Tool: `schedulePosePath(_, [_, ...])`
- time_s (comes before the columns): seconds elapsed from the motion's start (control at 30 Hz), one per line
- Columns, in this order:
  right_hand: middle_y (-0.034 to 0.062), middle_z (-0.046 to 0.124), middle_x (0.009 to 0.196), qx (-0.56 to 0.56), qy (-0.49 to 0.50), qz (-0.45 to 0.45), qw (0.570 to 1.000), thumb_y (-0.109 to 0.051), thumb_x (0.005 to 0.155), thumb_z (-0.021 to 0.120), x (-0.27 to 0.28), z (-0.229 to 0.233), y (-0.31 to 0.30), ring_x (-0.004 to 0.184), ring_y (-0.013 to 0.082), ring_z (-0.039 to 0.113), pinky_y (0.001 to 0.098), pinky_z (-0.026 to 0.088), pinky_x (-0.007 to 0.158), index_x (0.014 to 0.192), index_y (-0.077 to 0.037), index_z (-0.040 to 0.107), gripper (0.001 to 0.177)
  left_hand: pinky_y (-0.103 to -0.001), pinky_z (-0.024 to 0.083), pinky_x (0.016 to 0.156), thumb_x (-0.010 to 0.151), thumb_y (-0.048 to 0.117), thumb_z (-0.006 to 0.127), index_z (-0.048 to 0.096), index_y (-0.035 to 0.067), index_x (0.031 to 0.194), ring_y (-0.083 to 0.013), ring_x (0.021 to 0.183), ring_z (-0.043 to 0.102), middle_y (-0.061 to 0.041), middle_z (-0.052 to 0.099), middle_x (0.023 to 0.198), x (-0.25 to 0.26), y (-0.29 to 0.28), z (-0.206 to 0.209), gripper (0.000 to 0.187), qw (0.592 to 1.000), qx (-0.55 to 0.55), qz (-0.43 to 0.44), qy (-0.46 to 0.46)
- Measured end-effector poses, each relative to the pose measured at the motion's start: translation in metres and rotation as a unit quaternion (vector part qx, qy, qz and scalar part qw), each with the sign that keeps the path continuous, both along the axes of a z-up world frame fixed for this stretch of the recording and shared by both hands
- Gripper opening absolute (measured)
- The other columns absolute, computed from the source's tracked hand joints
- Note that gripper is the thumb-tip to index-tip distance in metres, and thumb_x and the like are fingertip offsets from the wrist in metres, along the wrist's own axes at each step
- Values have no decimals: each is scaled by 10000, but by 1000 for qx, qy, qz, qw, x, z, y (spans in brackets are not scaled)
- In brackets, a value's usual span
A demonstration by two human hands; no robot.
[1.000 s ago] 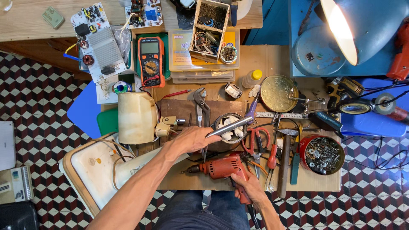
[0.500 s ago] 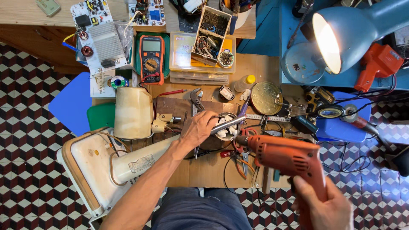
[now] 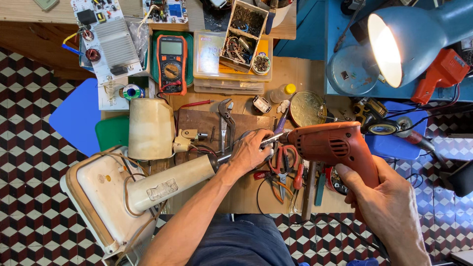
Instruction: The person uses a power drill to remove and install screws on a cylindrical component of a disassembled appliance. They also use pliers to adjust wires and select screws from a container on the workbench.
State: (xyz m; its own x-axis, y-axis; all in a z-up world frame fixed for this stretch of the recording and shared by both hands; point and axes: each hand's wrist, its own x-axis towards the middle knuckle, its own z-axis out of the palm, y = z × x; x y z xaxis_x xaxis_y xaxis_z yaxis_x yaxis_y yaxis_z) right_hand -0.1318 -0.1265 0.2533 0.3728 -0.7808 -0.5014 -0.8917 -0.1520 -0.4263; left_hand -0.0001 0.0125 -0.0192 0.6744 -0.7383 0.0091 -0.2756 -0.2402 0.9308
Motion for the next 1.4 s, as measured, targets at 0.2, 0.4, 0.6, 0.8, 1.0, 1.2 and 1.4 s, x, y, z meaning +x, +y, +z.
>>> schedulePosePath(0.2, [92,637,592,-14,-23,13,1000,-335,943,750,0,1,1,440,158,571,312,448,364,1095,-51,760,322,-403,558,709,867,190,734,646,132,1102,-255,817,684,-77,697,884,-6,-8,0,258,996,79,36,-11])
schedulePosePath(0.4, [82,607,576,-4,-25,-7,1000,-382,912,742,3,1,-1,430,150,538,314,415,369,1034,-74,743,331,-431,546,695,882,202,755,664,158,1050,-289,806,687,-92,697,860,-9,-11,-1,196,992,91,72,-58])
schedulePosePath(0.6, [91,609,574,-1,-22,-15,1000,-379,915,749,1,0,-2,430,157,532,316,401,367,1025,-65,747,332,-442,545,698,846,191,777,648,147,1035,-299,822,689,-91,700,875,-11,-13,1,233,990,64,96,-87])
schedulePosePath(0.8, [108,660,608,-6,-17,9,1000,-336,940,756,-3,-5,-7,452,173,578,330,436,373,1078,-50,774,318,-424,546,667,838,206,802,644,143,1028,-276,786,690,-79,699,858,-13,-14,-3,255,988,70,100,-94])
schedulePosePath(1.0, [126,672,591,-14,-1,5,1000,-395,905,753,-4,-7,-7,481,187,616,343,468,427,1037,-56,752,363,-377,539,600,873,223,797,636,146,1034,-214,698,671,-47,674,788,-14,-15,-5,240,989,74,91,-92])
schedulePosePath(1.2, [122,681,597,-6,-17,14,1000,-351,928,742,-9,-11,-9,451,176,622,325,468,370,1161,-64,763,370,-392,536,602,861,222,806,639,151,1032,-230,710,675,-57,675,791,-13,-14,1,249,988,65,103,-96])
schedulePosePath(1.4, [137,643,578,-2,-14,9,1000,-319,951,740,-6,-9,-5,402,195,566,337,419,342,1119,-30,771,336,-391,554,659,876,203,783,655,148,1002,-227,811,694,-34,721,877,-13,-13,7,187,988,41,93,-114])
